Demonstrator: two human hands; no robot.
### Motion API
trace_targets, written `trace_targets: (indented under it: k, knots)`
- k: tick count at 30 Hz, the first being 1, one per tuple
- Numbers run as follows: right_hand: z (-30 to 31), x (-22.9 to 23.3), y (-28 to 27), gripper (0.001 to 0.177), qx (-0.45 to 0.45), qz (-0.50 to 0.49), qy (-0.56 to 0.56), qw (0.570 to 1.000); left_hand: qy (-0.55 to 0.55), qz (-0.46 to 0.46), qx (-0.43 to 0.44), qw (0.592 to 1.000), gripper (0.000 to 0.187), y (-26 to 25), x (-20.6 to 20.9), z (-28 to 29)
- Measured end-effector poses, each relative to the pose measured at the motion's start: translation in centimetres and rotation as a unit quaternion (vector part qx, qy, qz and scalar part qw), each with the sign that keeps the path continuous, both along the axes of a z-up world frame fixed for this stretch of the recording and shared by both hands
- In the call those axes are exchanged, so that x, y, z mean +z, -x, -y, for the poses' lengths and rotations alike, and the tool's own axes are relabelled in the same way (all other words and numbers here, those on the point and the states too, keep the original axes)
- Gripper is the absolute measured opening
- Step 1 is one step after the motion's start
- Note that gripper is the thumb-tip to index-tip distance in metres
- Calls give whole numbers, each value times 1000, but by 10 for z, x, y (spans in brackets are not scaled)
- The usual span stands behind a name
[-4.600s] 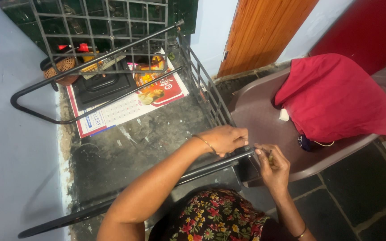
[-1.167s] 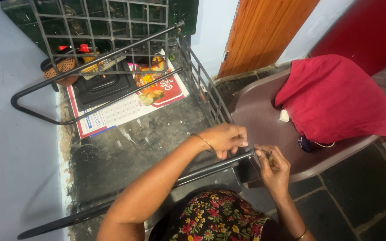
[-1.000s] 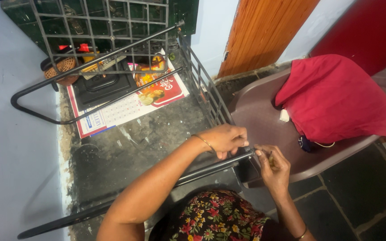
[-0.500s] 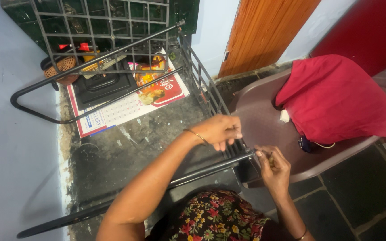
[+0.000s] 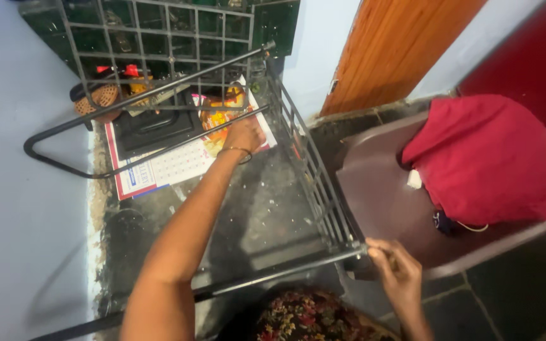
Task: The person assembles a metal rack by inserting and tightening nuts and bolts at multiple joints using a screwdriver. They repeatedly adjust the frame and secure connections at different points to stabilize the structure.
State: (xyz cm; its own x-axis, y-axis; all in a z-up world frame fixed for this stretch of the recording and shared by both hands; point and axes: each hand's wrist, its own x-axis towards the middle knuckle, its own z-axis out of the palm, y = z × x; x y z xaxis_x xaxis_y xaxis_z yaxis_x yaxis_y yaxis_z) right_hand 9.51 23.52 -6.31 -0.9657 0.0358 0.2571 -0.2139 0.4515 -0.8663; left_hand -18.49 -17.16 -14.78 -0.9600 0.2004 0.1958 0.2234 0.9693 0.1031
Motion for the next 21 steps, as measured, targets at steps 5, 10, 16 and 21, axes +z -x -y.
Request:
trace_targets:
  k: [5, 10, 16, 21]
  knots:
    - [-10, -14, 0, 20, 12, 39, 27, 999, -33, 76, 92, 992, 16, 16, -99, 23]
    - [-26, -39, 0, 18, 60, 40, 56, 996, -242, 62, 281, 927, 21, 19, -138, 34]
    - [-46, -78, 1, 15, 112, -29, 67, 991, -287, 39, 285, 914, 19, 34, -146, 49]
    - [-56, -101, -1, 15, 144, -30, 134, 980, -393, -28, 280, 875, 16, 49, -157, 45]
